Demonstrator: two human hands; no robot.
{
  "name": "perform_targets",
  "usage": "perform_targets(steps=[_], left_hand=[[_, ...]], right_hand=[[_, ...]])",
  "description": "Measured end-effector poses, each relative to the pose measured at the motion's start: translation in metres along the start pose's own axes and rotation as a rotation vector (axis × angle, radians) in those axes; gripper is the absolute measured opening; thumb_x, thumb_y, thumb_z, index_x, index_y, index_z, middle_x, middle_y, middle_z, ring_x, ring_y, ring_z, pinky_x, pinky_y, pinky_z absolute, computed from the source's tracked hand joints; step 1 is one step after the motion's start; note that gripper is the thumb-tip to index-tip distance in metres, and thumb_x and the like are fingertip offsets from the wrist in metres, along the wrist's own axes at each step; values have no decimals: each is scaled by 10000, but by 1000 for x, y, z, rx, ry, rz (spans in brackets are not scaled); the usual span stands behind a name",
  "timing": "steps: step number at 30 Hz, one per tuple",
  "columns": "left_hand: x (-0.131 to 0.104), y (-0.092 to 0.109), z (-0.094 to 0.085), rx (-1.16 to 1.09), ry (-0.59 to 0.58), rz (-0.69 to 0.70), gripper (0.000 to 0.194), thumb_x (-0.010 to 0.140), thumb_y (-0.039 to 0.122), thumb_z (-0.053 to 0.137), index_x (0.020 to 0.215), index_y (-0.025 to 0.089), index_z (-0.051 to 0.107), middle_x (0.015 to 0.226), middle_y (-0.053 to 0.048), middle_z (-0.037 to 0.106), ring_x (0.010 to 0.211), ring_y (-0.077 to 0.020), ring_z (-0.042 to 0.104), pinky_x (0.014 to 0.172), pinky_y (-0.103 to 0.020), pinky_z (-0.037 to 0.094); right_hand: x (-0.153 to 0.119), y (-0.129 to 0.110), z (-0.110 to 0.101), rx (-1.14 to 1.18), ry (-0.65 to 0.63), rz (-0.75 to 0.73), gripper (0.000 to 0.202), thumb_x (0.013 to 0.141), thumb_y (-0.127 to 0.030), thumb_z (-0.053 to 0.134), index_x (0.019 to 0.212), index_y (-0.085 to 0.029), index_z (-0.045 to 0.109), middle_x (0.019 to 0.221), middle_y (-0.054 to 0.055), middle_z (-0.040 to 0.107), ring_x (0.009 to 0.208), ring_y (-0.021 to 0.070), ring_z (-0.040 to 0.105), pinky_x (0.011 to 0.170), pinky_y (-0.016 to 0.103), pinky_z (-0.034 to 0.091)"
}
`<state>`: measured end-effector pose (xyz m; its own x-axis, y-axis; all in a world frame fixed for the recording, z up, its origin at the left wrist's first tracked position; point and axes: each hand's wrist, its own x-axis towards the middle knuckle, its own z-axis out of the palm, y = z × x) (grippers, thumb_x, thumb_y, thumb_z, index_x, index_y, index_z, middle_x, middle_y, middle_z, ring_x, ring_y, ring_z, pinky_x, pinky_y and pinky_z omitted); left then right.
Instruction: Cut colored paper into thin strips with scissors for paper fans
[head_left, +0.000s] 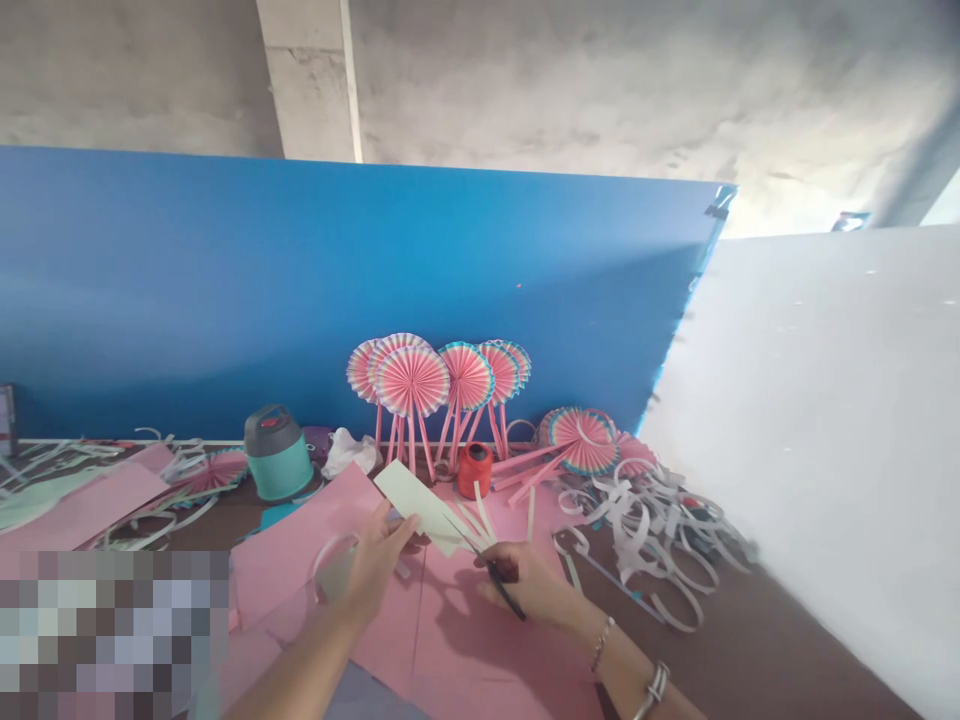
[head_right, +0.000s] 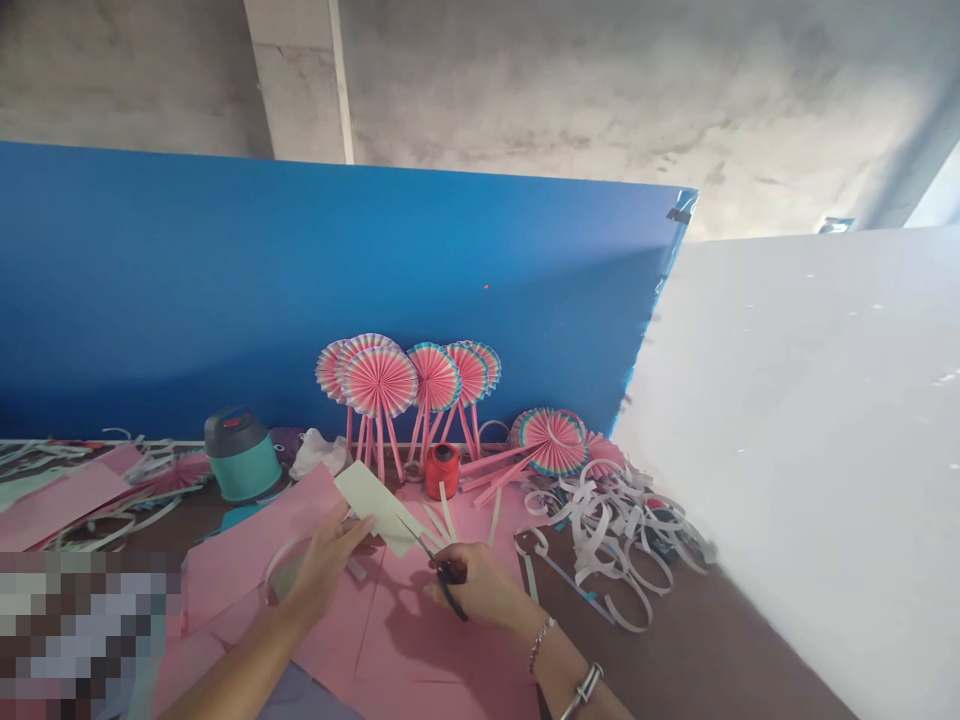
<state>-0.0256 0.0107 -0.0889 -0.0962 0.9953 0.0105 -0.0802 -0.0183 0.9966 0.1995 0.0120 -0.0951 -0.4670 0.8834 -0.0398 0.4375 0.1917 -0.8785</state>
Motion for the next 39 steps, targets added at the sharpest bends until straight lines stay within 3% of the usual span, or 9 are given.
perform_targets(steps=[7, 20, 30, 39], left_hand=[[2, -5, -2, -13, 26, 23, 434, 709, 453, 633, 1003, 134, 627, 854, -86, 731, 726, -198, 682, 654, -268, 498], [2, -5, 0, -22, 44, 0, 354, 663, 444, 677, 847, 143, 671, 784, -74, 734, 689, -193, 675, 639, -273, 509], [1, -5, 0, -29, 40, 6, 354, 673, 429, 671, 880, 141, 676, 823, -85, 739, 694, -195, 679, 651, -281, 513], [3, -6, 0, -52, 26, -1, 352, 665, 425, 682, 876, 143, 669, 805, -80, 740, 697, -198, 679, 648, -280, 505]], right_hand=[[2, 2, 0, 16, -3, 42, 316, 636, -316, 656, 884, -123, 688, 536, -48, 403, 491, 81, 319, 436, 191, 249], [2, 4, 0, 9, -5, 45, 285, 640, -322, 645, 852, -137, 689, 531, -47, 407, 482, 76, 304, 435, 190, 244], [-1, -6, -2, 15, -6, 70, 292, 630, -310, 643, 855, -130, 690, 533, -37, 461, 481, 81, 345, 445, 192, 274], [1, 2, 1, 22, -6, 82, 308, 636, -319, 652, 879, -136, 698, 542, -27, 511, 483, 84, 386, 444, 186, 284]])
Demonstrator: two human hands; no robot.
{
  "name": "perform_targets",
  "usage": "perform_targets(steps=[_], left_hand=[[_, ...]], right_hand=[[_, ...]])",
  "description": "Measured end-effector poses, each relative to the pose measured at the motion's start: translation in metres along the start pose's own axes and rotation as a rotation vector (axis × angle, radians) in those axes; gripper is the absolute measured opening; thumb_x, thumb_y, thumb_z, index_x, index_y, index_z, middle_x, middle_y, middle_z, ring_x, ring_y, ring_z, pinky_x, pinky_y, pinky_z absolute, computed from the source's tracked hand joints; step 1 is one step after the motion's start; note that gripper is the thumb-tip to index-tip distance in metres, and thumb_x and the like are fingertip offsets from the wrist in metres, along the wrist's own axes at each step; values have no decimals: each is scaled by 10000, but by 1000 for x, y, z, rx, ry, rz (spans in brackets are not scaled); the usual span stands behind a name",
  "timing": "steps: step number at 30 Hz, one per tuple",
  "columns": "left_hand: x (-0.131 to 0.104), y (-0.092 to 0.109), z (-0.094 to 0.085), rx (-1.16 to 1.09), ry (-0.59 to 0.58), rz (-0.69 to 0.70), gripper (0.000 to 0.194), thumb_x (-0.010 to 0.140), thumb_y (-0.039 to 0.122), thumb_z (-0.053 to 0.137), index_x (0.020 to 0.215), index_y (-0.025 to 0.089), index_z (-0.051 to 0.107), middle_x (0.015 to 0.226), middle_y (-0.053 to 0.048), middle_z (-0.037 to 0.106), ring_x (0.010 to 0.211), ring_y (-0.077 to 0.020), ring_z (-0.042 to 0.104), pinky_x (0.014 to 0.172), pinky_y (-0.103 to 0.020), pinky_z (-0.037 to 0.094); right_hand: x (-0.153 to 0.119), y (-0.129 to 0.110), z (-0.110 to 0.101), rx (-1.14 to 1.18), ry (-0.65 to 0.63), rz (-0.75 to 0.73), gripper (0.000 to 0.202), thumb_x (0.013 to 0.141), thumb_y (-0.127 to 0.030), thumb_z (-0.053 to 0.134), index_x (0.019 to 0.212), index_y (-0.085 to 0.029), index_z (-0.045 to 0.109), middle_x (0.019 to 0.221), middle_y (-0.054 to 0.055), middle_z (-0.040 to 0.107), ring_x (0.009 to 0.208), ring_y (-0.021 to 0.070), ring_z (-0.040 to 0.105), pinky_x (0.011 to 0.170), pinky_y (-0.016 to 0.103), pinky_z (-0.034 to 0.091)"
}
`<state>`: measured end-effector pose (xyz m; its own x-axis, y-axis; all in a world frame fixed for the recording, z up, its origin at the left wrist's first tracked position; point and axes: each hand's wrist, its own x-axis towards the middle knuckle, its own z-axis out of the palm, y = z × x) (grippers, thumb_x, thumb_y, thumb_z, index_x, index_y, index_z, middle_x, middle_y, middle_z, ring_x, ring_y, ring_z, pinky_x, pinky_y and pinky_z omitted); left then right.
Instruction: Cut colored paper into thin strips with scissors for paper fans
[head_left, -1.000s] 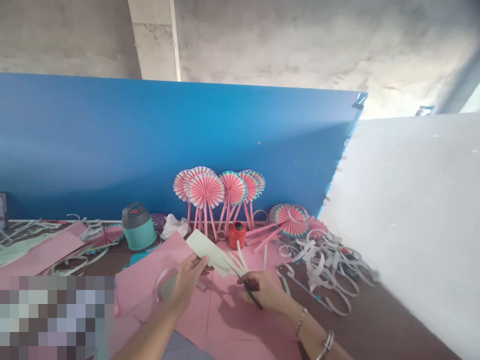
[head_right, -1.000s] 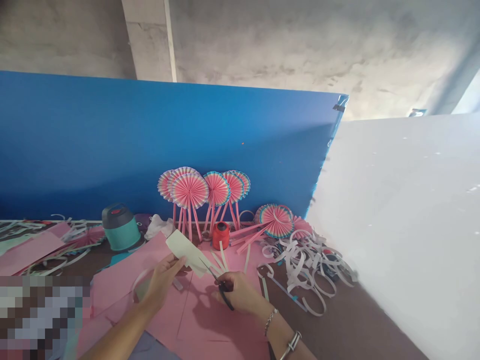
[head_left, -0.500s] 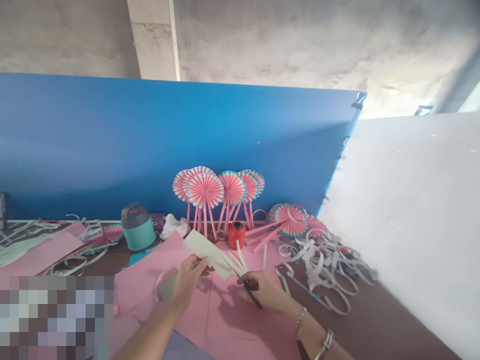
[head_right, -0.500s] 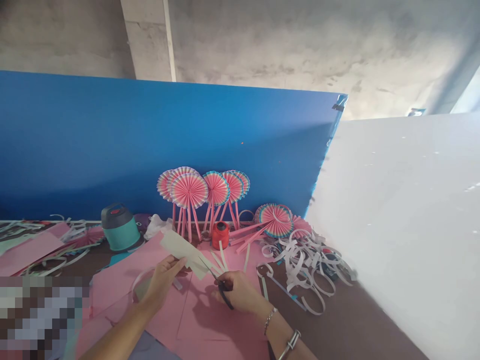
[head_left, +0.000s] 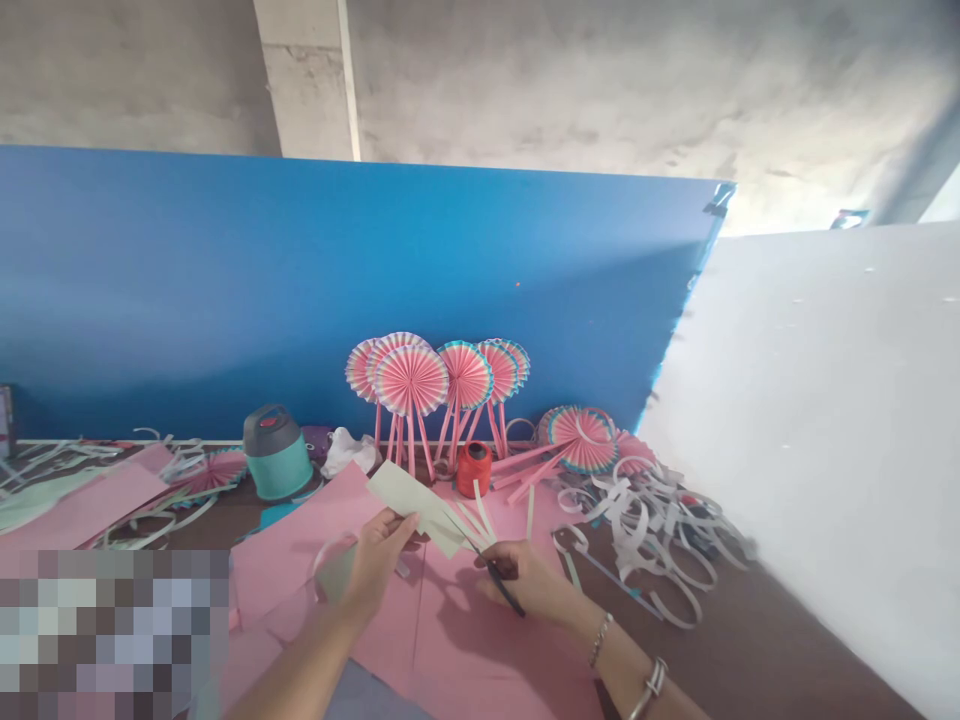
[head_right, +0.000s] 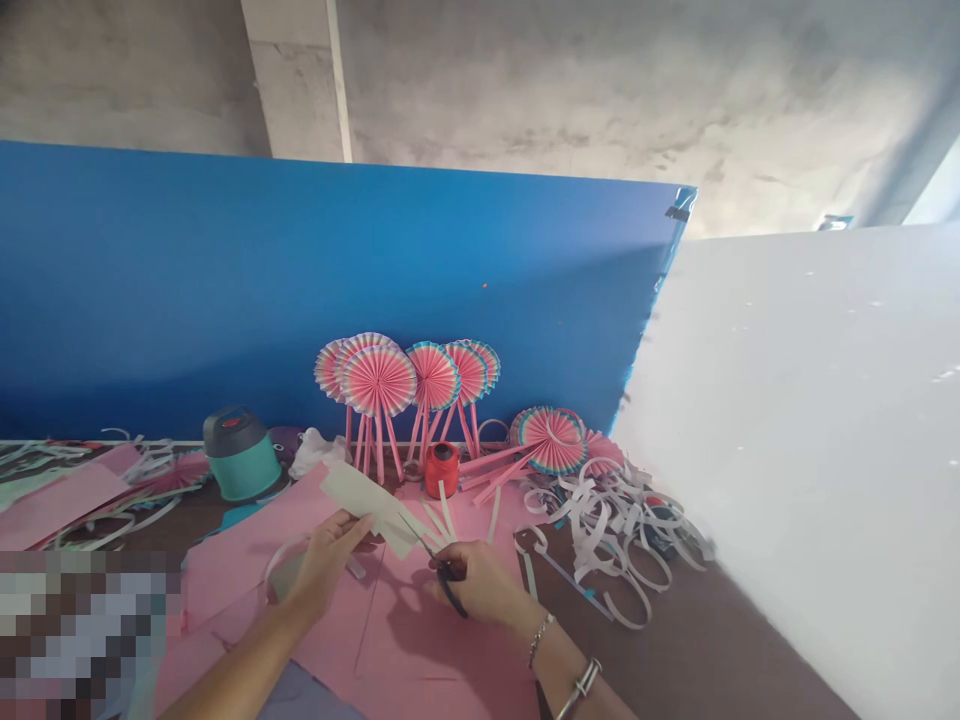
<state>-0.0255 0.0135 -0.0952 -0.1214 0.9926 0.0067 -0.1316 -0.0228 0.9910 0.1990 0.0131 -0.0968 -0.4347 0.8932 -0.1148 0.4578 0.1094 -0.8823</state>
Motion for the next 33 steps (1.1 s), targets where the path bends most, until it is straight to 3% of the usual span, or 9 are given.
perform_targets(steps=[7, 14, 17, 20, 25, 33], left_hand=[[0, -3, -1, 45, 3, -1, 351, 697, 432, 657, 871, 126, 669, 780, -87, 734, 721, -209, 685, 658, -276, 513], [-1, -5, -3, 116, 57, -30, 373, 716, 446, 630, 944, 154, 669, 742, -70, 723, 695, -217, 689, 467, -220, 470], [-4, -1, -3, 112, 17, 4, 372, 727, 470, 619, 944, 170, 662, 752, -63, 720, 704, -212, 689, 411, -193, 429], [-6, 0, -3, 103, -13, 10, 370, 728, 480, 616, 934, 175, 658, 766, -59, 719, 710, -201, 688, 401, -177, 417], [0, -6, -3, 91, 48, -76, 435, 698, 477, 637, 990, 155, 653, 764, -87, 727, 703, -225, 696, 365, -183, 398], [-1, -3, -1, 47, 18, -117, 415, 666, 510, 655, 832, 130, 654, 704, -104, 725, 707, -238, 701, 345, -177, 377]], right_hand=[[0, 1, -1, -42, 5, -34, 308, 655, -314, 652, 892, -127, 709, 562, -13, 539, 500, 93, 413, 445, 187, 295], [0, 1, -1, -41, -2, -14, 318, 644, -318, 645, 898, -134, 700, 528, -41, 449, 479, 78, 334, 431, 185, 254], [-1, -1, -2, -43, -3, -28, 327, 640, -293, 641, 908, -116, 701, 533, -45, 437, 483, 75, 322, 440, 186, 253], [-1, -2, -3, -40, 0, -34, 332, 639, -291, 643, 910, -108, 701, 539, -42, 448, 488, 76, 320, 444, 187, 253], [-1, -4, -2, -24, -1, -19, 343, 632, -291, 643, 907, -95, 700, 531, -41, 451, 483, 78, 329, 446, 191, 260], [1, 2, 0, 27, -13, -3, 289, 640, -284, 637, 878, -131, 695, 527, -38, 490, 463, 71, 353, 436, 183, 270]])
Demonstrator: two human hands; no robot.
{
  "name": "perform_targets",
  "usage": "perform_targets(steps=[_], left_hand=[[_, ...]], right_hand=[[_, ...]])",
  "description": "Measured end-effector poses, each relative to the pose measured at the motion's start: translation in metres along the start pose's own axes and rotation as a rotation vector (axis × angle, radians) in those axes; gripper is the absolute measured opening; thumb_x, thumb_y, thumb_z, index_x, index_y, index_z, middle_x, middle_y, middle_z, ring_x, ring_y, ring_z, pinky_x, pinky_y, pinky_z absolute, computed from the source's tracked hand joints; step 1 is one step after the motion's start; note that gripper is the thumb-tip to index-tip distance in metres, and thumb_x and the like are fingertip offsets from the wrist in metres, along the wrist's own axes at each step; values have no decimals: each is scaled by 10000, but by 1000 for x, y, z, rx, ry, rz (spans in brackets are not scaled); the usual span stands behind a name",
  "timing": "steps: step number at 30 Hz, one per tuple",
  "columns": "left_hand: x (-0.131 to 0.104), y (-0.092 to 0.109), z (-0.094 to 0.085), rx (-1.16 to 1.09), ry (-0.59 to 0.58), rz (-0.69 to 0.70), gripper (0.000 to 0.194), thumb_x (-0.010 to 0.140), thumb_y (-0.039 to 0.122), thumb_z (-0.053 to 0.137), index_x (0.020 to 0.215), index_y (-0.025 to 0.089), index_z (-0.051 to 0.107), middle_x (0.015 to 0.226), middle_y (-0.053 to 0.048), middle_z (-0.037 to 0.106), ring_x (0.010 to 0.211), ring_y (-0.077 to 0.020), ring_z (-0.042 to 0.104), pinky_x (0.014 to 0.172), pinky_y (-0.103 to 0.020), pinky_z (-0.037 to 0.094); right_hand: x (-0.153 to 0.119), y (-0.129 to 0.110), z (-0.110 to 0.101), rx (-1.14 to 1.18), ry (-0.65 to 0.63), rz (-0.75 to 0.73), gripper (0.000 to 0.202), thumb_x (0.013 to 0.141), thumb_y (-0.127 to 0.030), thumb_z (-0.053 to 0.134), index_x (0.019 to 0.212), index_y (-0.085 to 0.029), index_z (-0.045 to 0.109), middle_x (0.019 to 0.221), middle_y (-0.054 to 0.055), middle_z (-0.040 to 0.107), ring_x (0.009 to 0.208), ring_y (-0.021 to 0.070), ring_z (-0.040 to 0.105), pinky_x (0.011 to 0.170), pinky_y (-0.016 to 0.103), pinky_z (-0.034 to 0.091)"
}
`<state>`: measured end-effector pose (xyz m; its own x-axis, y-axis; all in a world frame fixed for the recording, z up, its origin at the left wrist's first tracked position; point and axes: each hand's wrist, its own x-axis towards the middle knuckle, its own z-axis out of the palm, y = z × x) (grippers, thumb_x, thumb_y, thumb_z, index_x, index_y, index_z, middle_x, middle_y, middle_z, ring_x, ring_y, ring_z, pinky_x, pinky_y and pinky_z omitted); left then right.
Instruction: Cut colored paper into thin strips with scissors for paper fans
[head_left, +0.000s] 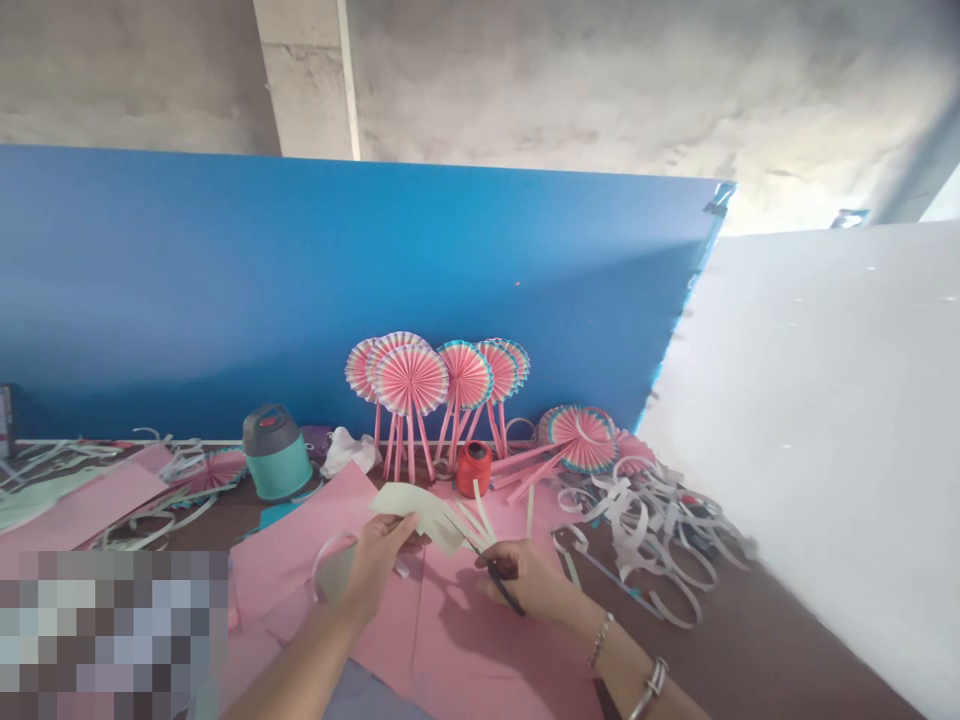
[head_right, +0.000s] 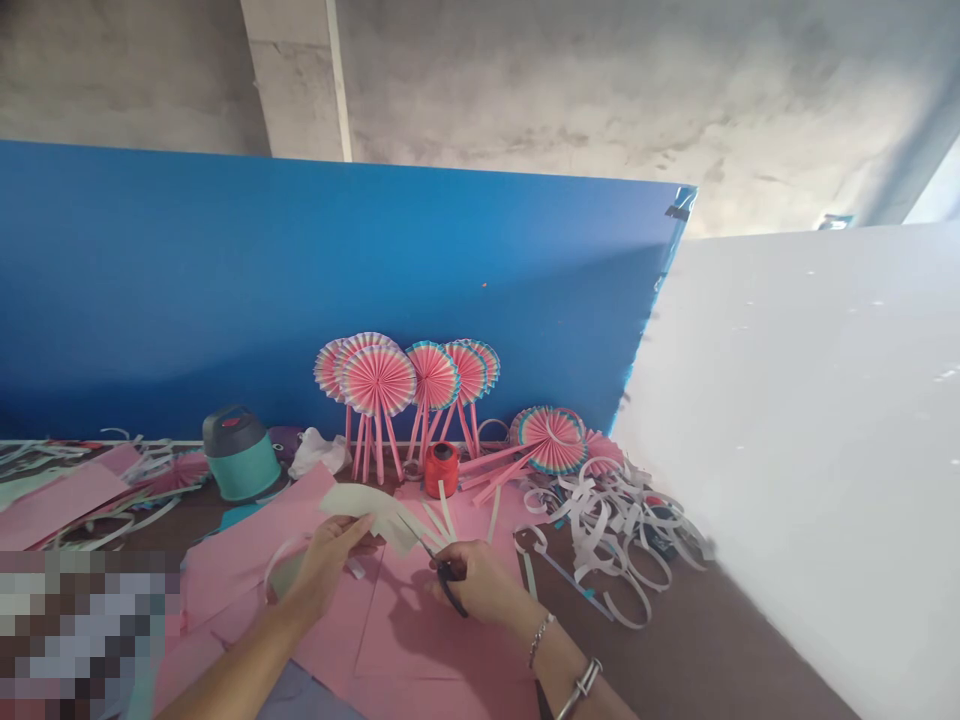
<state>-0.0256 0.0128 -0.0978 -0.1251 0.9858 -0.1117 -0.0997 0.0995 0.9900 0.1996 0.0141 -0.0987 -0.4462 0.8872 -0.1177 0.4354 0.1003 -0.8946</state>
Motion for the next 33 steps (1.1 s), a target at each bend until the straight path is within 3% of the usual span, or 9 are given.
perform_targets(steps=[5, 14, 18, 28, 33], left_hand=[[-1, 3, 0, -7, -7, 0, 393, 668, 511, 650, 831, 154, 630, 708, -89, 730, 701, -227, 703, 357, -175, 381], [0, 1, -2, -31, -29, 27, 490, 682, 499, 660, 998, 125, 650, 790, -112, 735, 719, -217, 696, 446, -203, 453], [-1, 1, -2, -48, -45, 47, 421, 704, 478, 650, 958, 143, 668, 784, -89, 736, 714, -194, 692, 510, -208, 482], [-2, 3, 1, -51, -22, 24, 380, 684, 485, 648, 883, 160, 654, 787, -79, 740, 717, -209, 694, 483, -214, 462], [-2, 3, 0, -80, -58, 47, 350, 698, 456, 657, 894, 166, 667, 853, -78, 745, 755, -204, 694, 647, -252, 509]], right_hand=[[1, 3, 0, 0, 1, 21, 280, 624, -210, 600, 876, -141, 701, 512, -43, 512, 437, 70, 361, 423, 182, 273], [1, 4, 1, 57, 9, 26, 256, 608, -234, 586, 828, -150, 685, 520, -42, 494, 448, 69, 347, 424, 181, 273], [0, 3, 1, 59, 8, 33, 258, 614, -251, 594, 830, -148, 689, 520, -39, 513, 439, 72, 356, 421, 184, 281], [-2, -3, 0, 44, 23, 37, 280, 609, -226, 581, 844, -126, 696, 486, -44, 486, 423, 77, 379, 404, 181, 290], [-1, -4, 0, 14, 29, 44, 271, 613, -210, 585, 848, -137, 698, 496, -38, 506, 431, 75, 377, 412, 178, 281]])
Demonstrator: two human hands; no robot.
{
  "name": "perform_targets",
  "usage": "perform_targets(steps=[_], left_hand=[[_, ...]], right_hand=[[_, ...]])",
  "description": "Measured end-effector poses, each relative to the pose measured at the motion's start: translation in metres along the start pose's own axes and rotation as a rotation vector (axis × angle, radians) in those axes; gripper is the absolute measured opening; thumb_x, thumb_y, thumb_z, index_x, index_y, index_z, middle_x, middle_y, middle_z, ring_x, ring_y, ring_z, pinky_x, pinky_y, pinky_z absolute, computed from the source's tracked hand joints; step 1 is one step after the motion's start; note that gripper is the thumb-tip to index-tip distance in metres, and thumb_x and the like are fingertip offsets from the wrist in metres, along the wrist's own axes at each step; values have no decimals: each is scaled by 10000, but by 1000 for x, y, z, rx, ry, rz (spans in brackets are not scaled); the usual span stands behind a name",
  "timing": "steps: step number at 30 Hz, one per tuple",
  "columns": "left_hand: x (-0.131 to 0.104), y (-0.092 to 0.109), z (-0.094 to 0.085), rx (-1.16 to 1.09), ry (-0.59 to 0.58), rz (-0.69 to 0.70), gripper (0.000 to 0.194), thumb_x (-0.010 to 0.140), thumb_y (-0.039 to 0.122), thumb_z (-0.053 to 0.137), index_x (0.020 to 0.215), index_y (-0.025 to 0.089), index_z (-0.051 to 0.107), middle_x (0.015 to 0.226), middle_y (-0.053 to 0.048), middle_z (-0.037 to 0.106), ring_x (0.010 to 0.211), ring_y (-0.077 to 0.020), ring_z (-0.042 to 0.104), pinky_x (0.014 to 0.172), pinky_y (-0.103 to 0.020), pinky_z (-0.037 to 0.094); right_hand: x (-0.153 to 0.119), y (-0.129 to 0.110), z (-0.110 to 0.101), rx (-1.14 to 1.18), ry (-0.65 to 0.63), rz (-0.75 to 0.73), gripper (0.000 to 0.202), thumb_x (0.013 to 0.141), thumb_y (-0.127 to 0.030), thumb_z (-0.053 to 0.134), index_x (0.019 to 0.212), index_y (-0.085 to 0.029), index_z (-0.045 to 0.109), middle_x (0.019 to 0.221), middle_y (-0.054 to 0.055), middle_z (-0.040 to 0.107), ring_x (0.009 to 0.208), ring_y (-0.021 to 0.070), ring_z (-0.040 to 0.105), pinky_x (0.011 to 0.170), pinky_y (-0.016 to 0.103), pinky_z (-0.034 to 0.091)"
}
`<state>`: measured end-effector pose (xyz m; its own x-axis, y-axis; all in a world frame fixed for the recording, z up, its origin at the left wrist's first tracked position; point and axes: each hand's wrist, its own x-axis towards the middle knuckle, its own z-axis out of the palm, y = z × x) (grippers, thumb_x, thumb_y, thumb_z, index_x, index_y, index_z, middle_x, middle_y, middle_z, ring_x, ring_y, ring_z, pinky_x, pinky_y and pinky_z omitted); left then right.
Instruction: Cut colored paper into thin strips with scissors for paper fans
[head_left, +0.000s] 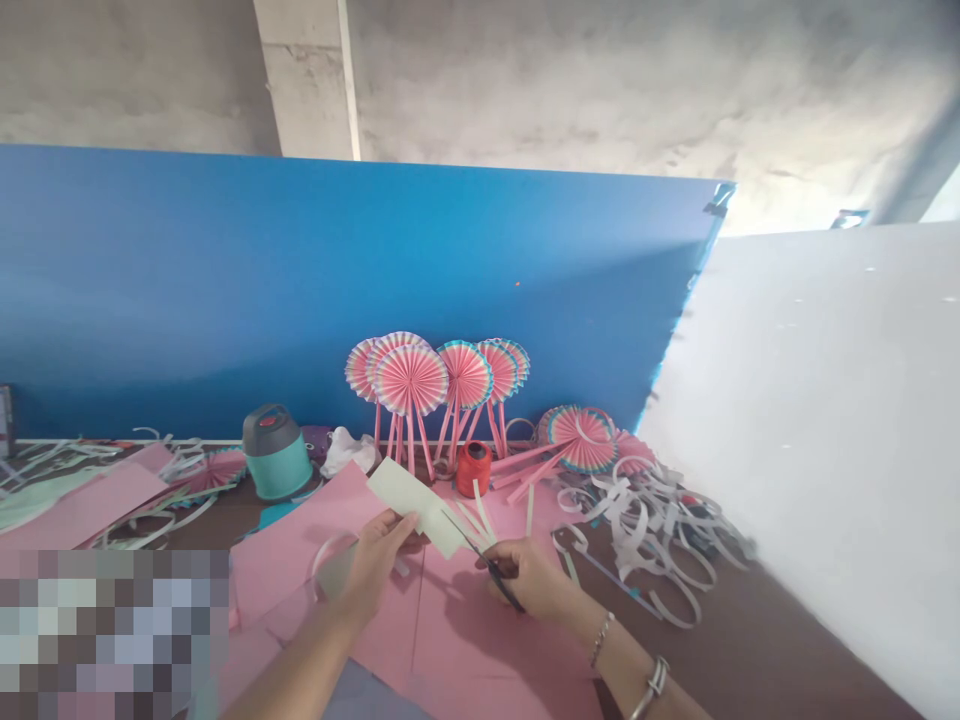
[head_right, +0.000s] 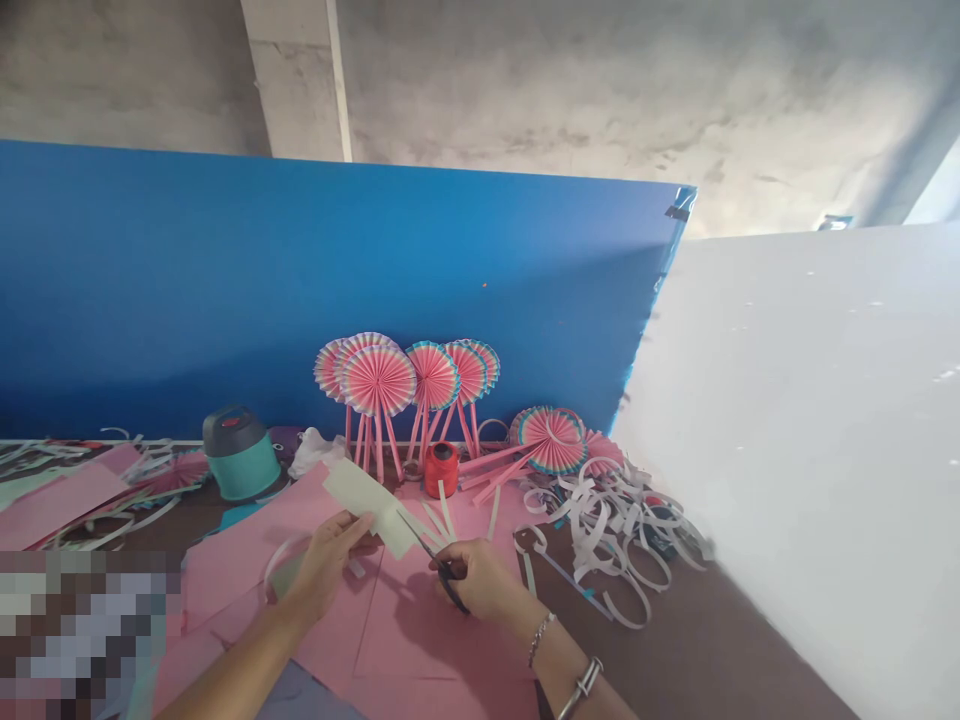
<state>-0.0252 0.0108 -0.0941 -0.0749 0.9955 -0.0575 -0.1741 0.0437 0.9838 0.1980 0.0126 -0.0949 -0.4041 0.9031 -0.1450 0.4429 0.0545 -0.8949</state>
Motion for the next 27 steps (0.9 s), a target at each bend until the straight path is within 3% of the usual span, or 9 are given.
perform_targets(steps=[11, 18, 27], left_hand=[[-3, 1, 4, 3, -25, -20, 362, 681, 439, 678, 871, 131, 678, 810, -95, 739, 741, -246, 683, 710, -321, 508], [-6, 5, 6, 84, -1, -88, 421, 653, 485, 681, 844, 110, 672, 741, -113, 726, 710, -273, 676, 547, -288, 446], [-9, 9, 9, 50, -34, -54, 383, 648, 482, 684, 820, 139, 674, 739, -83, 723, 640, -195, 654, 567, -256, 456]], right_hand=[[0, 1, -1, -100, 5, -93, 290, 627, -247, 610, 867, -122, 713, 500, -36, 481, 451, 78, 346, 422, 182, 268], [1, 4, 2, -34, 12, -97, 268, 641, -250, 583, 847, -128, 702, 509, -39, 465, 443, 77, 354, 414, 181, 274], [3, 8, 3, -2, 28, -60, 252, 639, -219, 573, 842, -130, 693, 508, -42, 454, 432, 76, 374, 393, 175, 274]])
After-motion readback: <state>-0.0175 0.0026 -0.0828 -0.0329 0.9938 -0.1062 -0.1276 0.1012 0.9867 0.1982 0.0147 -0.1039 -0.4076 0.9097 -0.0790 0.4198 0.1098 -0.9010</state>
